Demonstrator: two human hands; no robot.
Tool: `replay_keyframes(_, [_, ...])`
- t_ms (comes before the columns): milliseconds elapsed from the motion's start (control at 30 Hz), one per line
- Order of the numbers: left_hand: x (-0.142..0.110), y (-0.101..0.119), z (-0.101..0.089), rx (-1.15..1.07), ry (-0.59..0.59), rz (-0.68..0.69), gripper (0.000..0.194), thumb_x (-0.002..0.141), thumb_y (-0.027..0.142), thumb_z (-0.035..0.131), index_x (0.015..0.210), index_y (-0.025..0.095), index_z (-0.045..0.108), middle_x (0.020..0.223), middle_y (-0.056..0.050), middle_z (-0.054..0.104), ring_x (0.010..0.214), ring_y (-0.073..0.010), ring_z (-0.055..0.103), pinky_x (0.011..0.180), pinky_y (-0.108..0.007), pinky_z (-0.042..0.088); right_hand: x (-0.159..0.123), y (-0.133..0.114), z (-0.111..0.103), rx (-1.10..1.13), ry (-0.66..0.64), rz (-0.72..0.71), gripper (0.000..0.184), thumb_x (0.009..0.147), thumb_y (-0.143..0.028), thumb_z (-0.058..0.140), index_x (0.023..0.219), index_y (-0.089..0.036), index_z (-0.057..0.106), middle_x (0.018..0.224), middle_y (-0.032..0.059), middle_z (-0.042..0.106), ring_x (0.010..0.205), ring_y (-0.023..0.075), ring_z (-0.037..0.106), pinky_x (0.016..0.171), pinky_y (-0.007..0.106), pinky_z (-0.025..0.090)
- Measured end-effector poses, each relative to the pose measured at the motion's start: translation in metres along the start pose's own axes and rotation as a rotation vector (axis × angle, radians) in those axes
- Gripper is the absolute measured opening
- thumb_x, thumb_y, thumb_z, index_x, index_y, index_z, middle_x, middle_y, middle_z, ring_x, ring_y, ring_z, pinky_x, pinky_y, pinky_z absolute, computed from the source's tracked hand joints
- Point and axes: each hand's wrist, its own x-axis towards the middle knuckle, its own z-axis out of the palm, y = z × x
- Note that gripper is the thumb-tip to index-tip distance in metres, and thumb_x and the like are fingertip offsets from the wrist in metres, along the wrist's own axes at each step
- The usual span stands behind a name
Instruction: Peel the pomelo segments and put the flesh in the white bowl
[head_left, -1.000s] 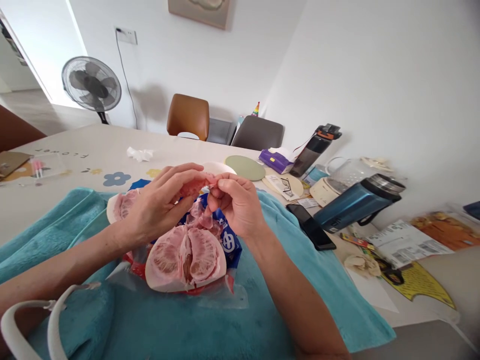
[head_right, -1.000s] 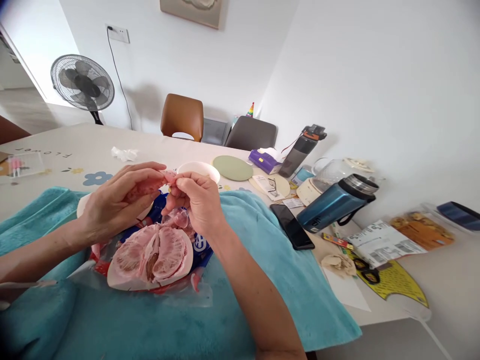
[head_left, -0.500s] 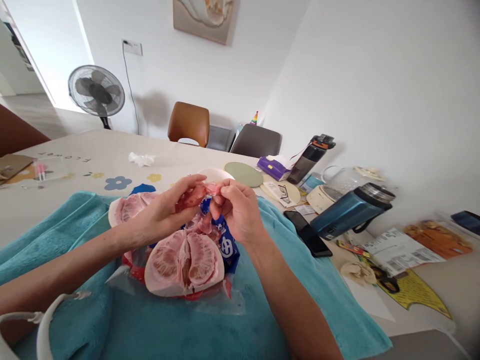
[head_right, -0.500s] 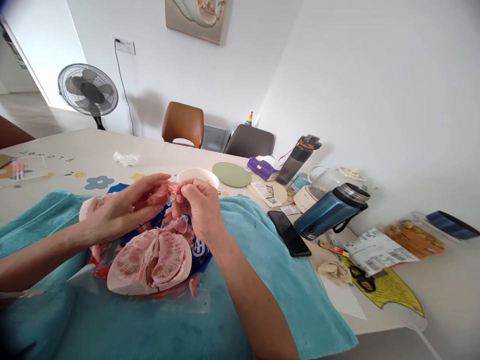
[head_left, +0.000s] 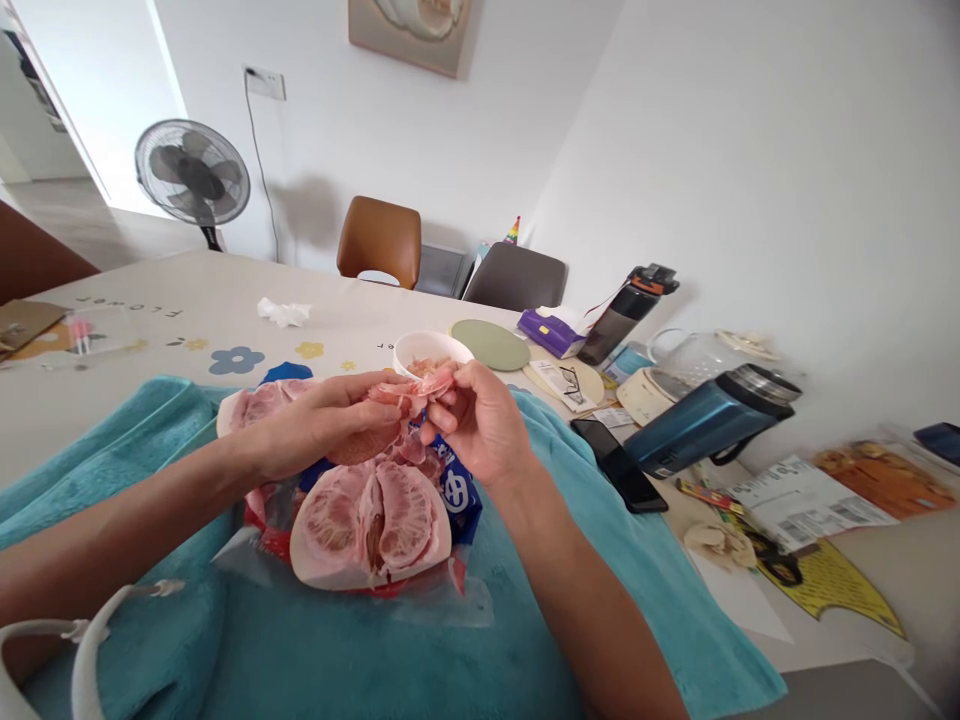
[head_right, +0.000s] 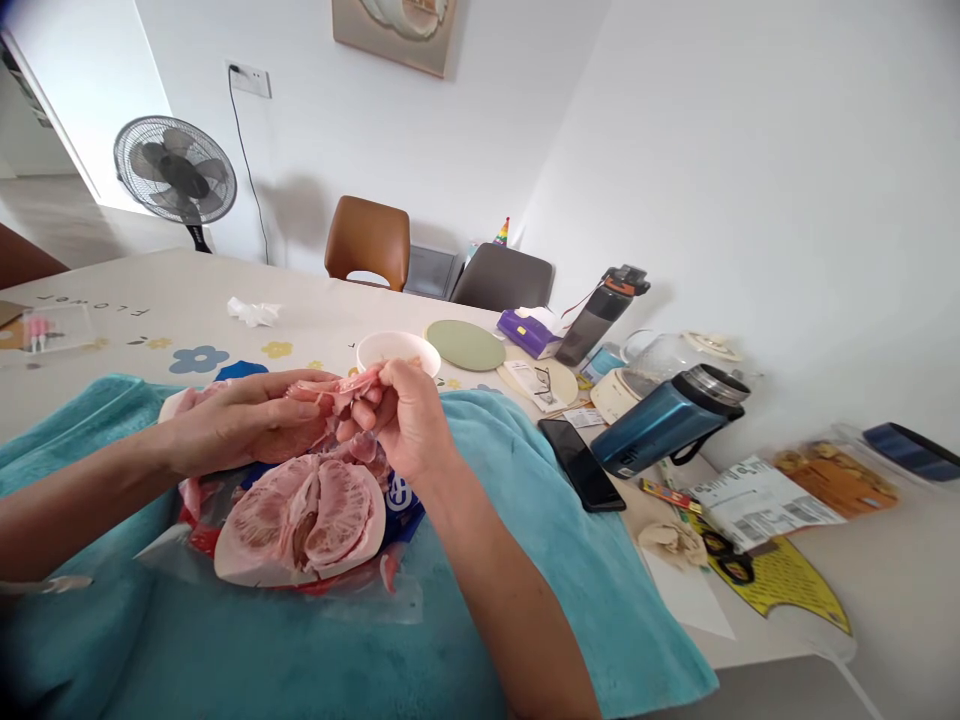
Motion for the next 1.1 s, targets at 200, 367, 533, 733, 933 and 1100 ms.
replay_keyframes(200, [0.003, -0.007, -0.002, -0.190, 0.004, 0.007, 0.022, 0.082, 0.032, 0.060, 0.101, 0.022, 0.067, 0.093, -0.008, 0.072, 0.080, -0.0216, 0.068, 0.067, -0.031, 0.056, 0.006, 0.006, -0.003, 0.083, 0.026, 0.013, 0.012, 0.062, -0.023, 0.054, 0.052, -0.018, 0.048, 0.046, -0.0060, 0.041, 0.039, 0.0064, 0.035, 0.036, 0.020, 0.046])
replay_keyframes(367, [0.001, -0.005, 0.002, -0.171, -0.044, 0.013, 0.016, 0.086, 0.036, 0.057, 0.093, 0.023, 0.063, 0.079, -0.004, 0.068, 0.072, -0.0183, 0.065, 0.063, -0.029, 0.053, 0.005, 0.008, -0.005, -0.021, 0.029, 0.002, 0.012, 0.062, -0.024, 0.052, 0.052, -0.019, 0.049, 0.048, -0.0046, 0.044, 0.041, 0.0089, 0.042, 0.039, 0.025, 0.052])
replay_keyframes(533, [0.002, -0.001, 0.004, 0.327, 0.183, 0.060, 0.031, 0.086, 0.051, 0.056, 0.094, 0.021, 0.062, 0.060, 0.004, 0.051, 0.051, -0.0095, 0.045, 0.044, -0.020, 0.036, 0.002, 0.003, -0.002, -0.228, 0.119, -0.031, 0.011, 0.070, -0.024, 0.052, 0.062, -0.017, 0.055, 0.056, -0.0031, 0.050, 0.043, 0.0116, 0.052, 0.039, 0.027, 0.053])
replay_keyframes(733, [0.003, -0.006, -0.002, 0.741, 0.332, 0.233, 0.031, 0.090, 0.047, 0.051, 0.098, 0.020, 0.063, 0.079, 0.000, 0.063, 0.067, -0.0123, 0.055, 0.060, -0.022, 0.043, -0.001, 0.007, 0.000, -0.499, 0.222, -0.143, 0.037, 0.082, -0.052, 0.058, 0.069, -0.017, 0.058, 0.061, 0.0000, 0.055, 0.049, 0.0130, 0.058, 0.039, 0.025, 0.053])
replay_keyframes(933, [-0.001, -0.009, -0.002, 0.972, 0.349, 0.338, 0.026, 0.092, 0.039, 0.047, 0.102, 0.022, 0.063, 0.096, -0.002, 0.065, 0.080, -0.0159, 0.060, 0.069, -0.026, 0.043, -0.002, 0.010, -0.003, -0.588, 0.147, -0.171, 0.033, 0.082, -0.047, 0.062, 0.070, -0.017, 0.059, 0.065, 0.0007, 0.059, 0.049, 0.0112, 0.057, 0.040, 0.024, 0.054])
replay_keyframes(1100, [-0.001, -0.008, -0.002, 0.970, 0.410, 0.334, 0.028, 0.094, 0.038, 0.043, 0.107, 0.024, 0.063, 0.095, -0.002, 0.064, 0.078, -0.0163, 0.060, 0.066, -0.027, 0.042, -0.005, 0.005, -0.004, -0.712, 0.038, -0.202, 0.024, 0.088, -0.040, 0.056, 0.085, -0.019, 0.066, 0.068, 0.0016, 0.062, 0.063, 0.0150, 0.063, 0.050, 0.025, 0.055])
